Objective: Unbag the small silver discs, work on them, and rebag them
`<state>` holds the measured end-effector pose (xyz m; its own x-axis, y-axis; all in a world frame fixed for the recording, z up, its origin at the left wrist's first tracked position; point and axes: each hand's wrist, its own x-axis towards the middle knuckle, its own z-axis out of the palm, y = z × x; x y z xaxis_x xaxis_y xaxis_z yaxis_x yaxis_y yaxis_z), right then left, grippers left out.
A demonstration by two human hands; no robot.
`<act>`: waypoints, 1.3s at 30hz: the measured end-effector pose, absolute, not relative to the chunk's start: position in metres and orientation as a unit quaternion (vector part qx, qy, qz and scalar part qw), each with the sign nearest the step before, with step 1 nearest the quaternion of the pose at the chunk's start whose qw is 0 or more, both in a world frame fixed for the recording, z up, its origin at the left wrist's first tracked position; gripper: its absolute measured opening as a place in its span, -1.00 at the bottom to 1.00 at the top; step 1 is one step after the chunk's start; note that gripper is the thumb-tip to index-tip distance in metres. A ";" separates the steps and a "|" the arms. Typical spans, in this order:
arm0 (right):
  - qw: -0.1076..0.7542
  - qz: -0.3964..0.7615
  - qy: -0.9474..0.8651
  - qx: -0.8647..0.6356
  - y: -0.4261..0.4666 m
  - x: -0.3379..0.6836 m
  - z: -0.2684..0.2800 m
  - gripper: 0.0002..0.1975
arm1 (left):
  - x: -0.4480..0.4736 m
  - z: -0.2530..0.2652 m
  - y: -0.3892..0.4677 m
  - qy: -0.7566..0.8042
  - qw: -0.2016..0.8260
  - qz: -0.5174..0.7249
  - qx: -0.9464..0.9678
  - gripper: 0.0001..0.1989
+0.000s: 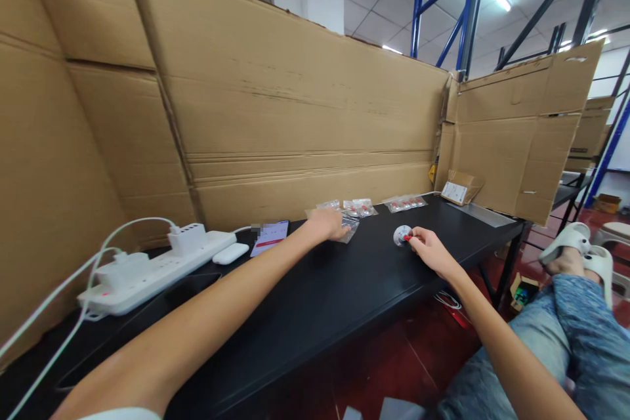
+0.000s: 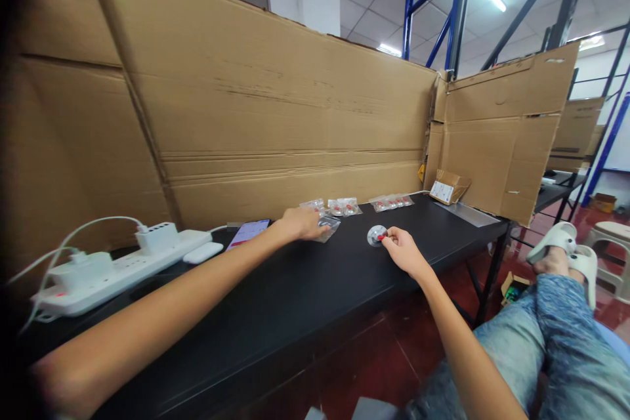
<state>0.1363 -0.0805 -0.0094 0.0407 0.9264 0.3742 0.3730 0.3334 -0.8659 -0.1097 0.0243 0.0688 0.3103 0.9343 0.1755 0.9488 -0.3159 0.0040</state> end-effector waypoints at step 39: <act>0.590 0.027 -0.540 -0.600 -0.088 0.139 -0.010 -0.85 | -0.047 0.008 -0.001 -0.180 -0.430 -0.326 -0.822 -0.74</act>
